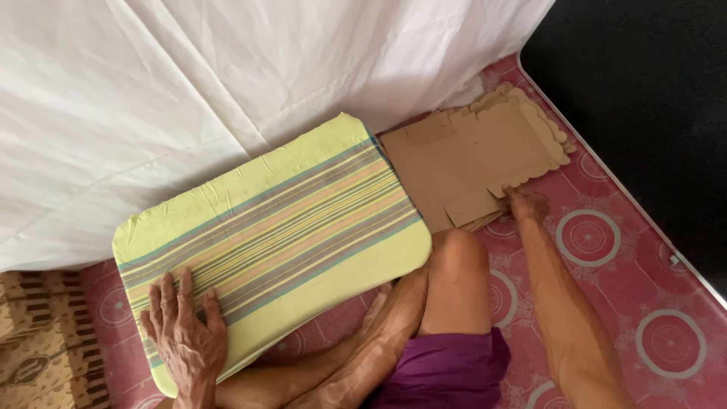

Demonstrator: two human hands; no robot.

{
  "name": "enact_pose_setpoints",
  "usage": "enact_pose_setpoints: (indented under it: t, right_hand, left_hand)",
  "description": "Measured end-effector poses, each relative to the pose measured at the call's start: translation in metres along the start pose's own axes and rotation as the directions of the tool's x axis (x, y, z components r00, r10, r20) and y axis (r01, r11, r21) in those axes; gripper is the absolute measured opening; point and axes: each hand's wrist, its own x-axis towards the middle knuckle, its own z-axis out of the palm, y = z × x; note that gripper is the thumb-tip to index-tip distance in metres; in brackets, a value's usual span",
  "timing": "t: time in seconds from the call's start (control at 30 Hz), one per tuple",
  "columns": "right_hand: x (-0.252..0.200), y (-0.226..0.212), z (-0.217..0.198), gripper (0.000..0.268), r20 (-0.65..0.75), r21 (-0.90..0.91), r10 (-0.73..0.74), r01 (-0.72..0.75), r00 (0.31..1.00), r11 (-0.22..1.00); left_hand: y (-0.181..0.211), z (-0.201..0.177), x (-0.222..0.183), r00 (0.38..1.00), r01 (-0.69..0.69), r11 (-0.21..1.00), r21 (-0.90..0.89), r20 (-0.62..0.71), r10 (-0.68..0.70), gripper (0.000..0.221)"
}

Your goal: Folding flat cardboard sheets into small boxes

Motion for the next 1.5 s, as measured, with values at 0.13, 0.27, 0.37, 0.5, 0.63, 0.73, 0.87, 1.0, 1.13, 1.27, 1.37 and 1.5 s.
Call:
enact_pose_setpoints:
  t: [0.13, 0.27, 0.37, 0.5, 0.63, 0.73, 0.87, 1.0, 1.13, 1.27, 1.37, 1.5]
  right_hand:
    - [-0.022, -0.016, -0.004, 0.035, 0.009, 0.066, 0.096, -0.096, 0.995, 0.993]
    - [-0.004, 0.003, 0.012, 0.011, 0.080, 0.321, 0.055, -0.078, 0.995, 0.944]
    - [-0.004, 0.002, 0.017, 0.009, 0.086, 0.346, 0.006, -0.035, 0.996, 0.938]
    - [0.001, 0.000, 0.020, 0.016, 0.173, 0.312, 0.026, -0.079, 0.985, 0.947]
    - [-0.029, -0.030, 0.001, 0.038, 0.159, 0.118, 0.018, -0.037, 0.987, 0.992]
    - [0.002, -0.023, 0.013, 0.031, 0.179, 0.068, 0.006, -0.018, 0.984, 0.998]
    - [0.013, -0.033, 0.008, 0.029, 0.065, -0.194, -0.139, 0.149, 0.988, 0.970]
    - [-0.008, -0.068, -0.008, 0.022, -0.048, 0.153, -0.185, 0.190, 0.982, 0.970]
    - [-0.008, -0.102, -0.017, 0.027, -0.029, 0.452, -0.134, 0.132, 0.991, 0.882]
    - [0.024, -0.130, -0.031, 0.031, 0.156, 0.551, -0.119, 0.014, 0.981, 0.834]
    - [-0.021, -0.172, -0.069, 0.013, 0.029, 0.673, -0.206, 0.133, 0.978, 0.727]
    - [0.002, -0.198, -0.098, 0.017, 0.058, 0.745, -0.396, 0.224, 0.916, 0.629]
  left_hand:
    - [-0.006, 0.003, -0.001, 1.000, -0.005, 1.000, 0.022, -0.009, 0.005, 0.052]
    - [-0.003, 0.005, -0.001, 0.999, -0.017, 1.000, 0.024, -0.046, 0.018, 0.051]
    - [-0.004, 0.004, -0.001, 0.999, -0.001, 1.000, 0.018, -0.048, 0.001, 0.052]
    - [-0.007, 0.008, -0.001, 0.997, -0.014, 0.999, 0.035, -0.073, 0.017, 0.050]
    - [-0.007, 0.009, -0.001, 0.998, 0.009, 1.000, 0.025, -0.068, -0.007, 0.051]
    - [-0.007, 0.009, -0.001, 0.998, 0.046, 0.999, 0.016, -0.042, -0.045, 0.053]
    - [-0.006, 0.006, -0.001, 0.998, 0.046, 0.999, -0.002, -0.053, -0.046, 0.050]
    - [-0.008, 0.009, -0.002, 0.996, 0.032, 0.999, -0.002, -0.084, -0.032, 0.049]
    - [-0.008, 0.008, -0.002, 0.996, 0.049, 0.998, -0.028, -0.068, -0.051, 0.049]
    - [-0.011, 0.011, -0.002, 0.995, 0.038, 0.999, -0.018, -0.087, -0.040, 0.050]
    - [-0.010, 0.008, -0.002, 0.995, 0.028, 0.999, -0.019, -0.090, -0.030, 0.049]
    - [-0.010, 0.008, -0.002, 0.994, 0.006, 1.000, -0.008, -0.108, -0.007, 0.049]
